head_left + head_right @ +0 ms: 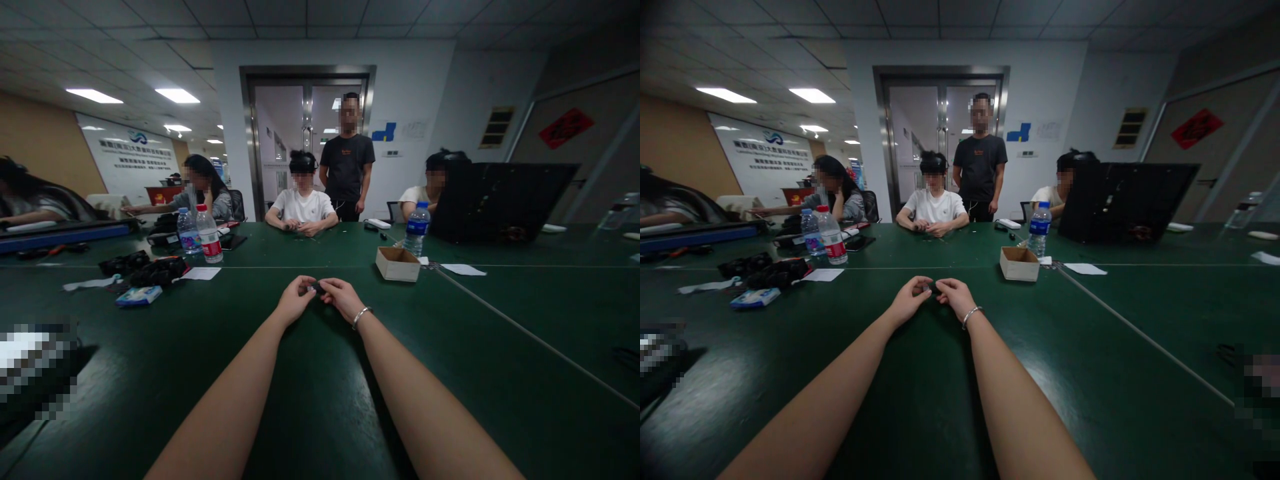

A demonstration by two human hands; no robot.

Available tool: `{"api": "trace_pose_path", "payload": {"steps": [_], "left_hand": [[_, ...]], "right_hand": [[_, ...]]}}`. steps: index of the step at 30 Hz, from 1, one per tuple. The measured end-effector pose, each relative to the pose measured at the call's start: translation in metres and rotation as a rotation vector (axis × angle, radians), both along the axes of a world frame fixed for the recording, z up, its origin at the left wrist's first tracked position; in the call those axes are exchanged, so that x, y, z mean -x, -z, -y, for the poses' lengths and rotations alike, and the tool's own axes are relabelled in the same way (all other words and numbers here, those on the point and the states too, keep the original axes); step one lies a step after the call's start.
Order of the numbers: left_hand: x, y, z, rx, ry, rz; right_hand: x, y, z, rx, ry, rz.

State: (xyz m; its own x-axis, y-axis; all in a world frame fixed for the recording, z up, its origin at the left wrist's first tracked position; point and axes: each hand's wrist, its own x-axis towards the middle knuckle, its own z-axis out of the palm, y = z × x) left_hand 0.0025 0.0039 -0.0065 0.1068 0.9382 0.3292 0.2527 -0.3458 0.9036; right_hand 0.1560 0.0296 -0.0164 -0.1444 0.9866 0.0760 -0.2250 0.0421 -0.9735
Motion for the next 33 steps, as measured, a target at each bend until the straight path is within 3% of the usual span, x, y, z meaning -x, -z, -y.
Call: {"api": "trace_pose_path", "payload": {"steps": [33], "left_hand": [[0.0026, 0.0051, -0.0044, 0.082, -0.078, -0.021]], "right_hand": [[0.0014, -0.0036, 0.0045, 0.022, 0.011, 0.005]]}}
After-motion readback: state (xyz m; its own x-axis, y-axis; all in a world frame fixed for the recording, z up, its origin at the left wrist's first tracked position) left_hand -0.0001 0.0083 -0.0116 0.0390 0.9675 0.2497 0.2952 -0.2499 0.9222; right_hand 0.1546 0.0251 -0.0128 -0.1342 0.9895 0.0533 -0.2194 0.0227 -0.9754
